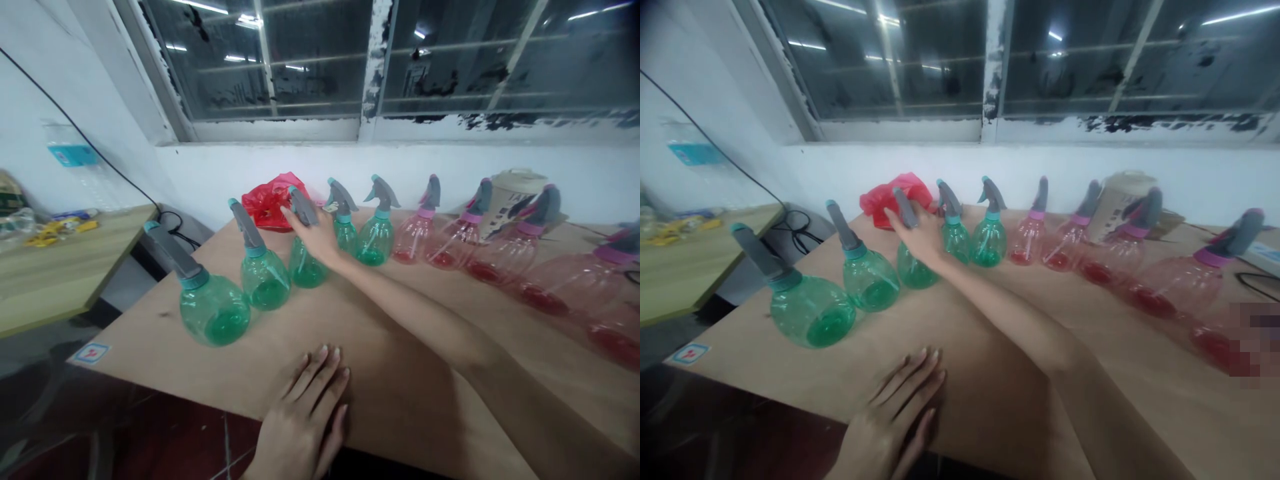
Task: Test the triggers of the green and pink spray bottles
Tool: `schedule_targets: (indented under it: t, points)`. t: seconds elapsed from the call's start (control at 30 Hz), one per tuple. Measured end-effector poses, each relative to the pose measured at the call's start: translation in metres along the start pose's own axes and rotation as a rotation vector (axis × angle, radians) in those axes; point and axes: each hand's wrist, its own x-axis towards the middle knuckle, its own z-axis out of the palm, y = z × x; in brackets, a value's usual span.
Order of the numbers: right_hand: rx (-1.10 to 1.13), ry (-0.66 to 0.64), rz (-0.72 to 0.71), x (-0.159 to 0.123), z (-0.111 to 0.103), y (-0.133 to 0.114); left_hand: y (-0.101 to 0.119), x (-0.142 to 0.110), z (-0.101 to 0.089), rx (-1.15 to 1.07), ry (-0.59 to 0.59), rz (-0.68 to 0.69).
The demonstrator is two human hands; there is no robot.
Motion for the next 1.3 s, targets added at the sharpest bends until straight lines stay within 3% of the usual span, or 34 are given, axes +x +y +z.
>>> schedule_targets:
  t: [0.2,0.33,0.63,0.77,0.93,1.07,1.17,1.3]
  points:
    - [-0.06,0.016,-0.008,0.001,0.001,-0.005,0.0,0.0,-0.001,-0.01,-0.003,-0.011]
    - [-0.085,0.006,0.076,-0.002,-0.001,-0.008,0.0,0.001,-0.001,-0.009,0.015,-0.012]
    - [0.036,0.029,0.078,-0.009,-0.007,-0.01,-0.003,-0.002,0.002,0.032,0.012,0.009]
    - [0.115,0.047,0.089,-0.025,-0.026,-0.008,-0.003,-0.003,0.002,0.019,0.017,-0.007]
    - [0.164,0.103,0.064,-0.052,-0.068,-0.003,-0.002,-0.001,0.002,0.023,0.029,-0.012]
    - [0.006,0.146,0.077,-0.054,-0.094,0.009,-0.001,0.001,0.001,0.017,0.03,-0.021]
    - [-0.157,0.108,0.202,-0.042,-0.098,0.022,0.001,0.002,-0.001,0.005,0.031,-0.031]
    - [-0.232,0.059,0.264,-0.025,-0.086,0.031,0.002,0.003,-0.003,-0.042,0.018,-0.07]
